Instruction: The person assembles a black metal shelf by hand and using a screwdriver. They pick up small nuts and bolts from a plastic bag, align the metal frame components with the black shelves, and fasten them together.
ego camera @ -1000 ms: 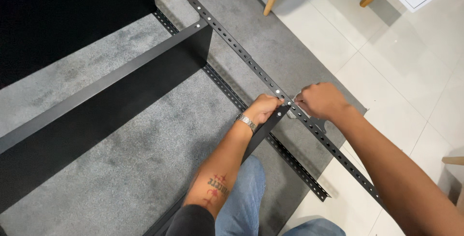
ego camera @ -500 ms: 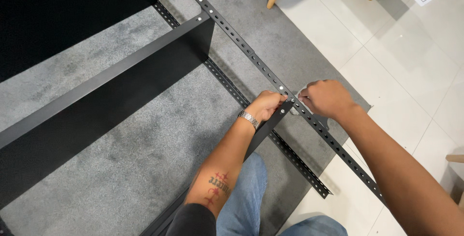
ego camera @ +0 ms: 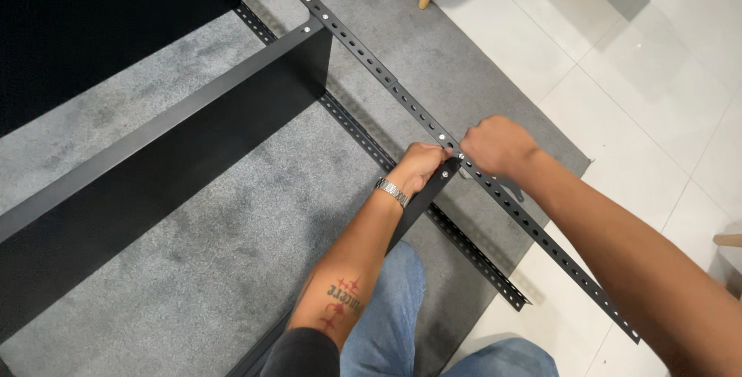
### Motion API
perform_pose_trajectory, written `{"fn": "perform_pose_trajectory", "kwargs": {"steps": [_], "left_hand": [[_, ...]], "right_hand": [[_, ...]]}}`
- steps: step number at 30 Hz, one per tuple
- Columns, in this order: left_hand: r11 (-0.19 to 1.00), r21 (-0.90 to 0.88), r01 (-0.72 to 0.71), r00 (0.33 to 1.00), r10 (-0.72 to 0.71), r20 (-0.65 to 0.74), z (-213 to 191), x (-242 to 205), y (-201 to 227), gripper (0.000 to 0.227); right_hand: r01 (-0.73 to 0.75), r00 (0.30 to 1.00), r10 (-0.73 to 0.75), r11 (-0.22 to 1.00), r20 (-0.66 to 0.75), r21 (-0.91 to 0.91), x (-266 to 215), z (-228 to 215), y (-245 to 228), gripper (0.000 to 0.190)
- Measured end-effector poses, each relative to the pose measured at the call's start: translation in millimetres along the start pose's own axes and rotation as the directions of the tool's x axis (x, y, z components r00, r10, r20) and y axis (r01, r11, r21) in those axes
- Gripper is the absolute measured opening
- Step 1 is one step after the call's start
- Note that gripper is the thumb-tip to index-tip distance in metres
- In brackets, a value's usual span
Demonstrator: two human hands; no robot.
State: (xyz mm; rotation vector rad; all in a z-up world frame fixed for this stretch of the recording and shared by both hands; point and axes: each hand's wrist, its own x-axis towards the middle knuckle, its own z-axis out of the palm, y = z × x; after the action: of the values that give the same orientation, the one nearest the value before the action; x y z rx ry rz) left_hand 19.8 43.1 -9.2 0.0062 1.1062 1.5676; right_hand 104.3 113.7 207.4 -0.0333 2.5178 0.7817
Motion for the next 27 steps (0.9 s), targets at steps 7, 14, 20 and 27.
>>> {"fn": "perform_pose_trajectory", "kwargs": {"steps": [7,14,20,27], "left_hand": [[1.000,-0.002,0.010,1.000,-0.010,-0.001,2,-24,14,0.033],[1.000,0.003,0.013,1.000,-0.013,-0.008,1,-19,12,0.046],[1.000,-0.022,-0.009,0.999,0.008,-0.050,7,-22,21,0.037],[0.999,0.039,-0.018,0.999,0.020,-0.048,6,-18,16,0.026]], "right_hand": [[-0.334,0.936,0.253,0.857,0.243,0.393,3,-25,12,0.028],[-0.522,0.852,0.415,0.642,0.319,0.562,12,-14,-4,0.023],[-0.014,0.997,0.010,0.999,0.083,0.043,3,-10,-4,0.016],[-0.338,0.935,0.265,0.869,0.236,0.362,14,-31,-1,0.016]]}}
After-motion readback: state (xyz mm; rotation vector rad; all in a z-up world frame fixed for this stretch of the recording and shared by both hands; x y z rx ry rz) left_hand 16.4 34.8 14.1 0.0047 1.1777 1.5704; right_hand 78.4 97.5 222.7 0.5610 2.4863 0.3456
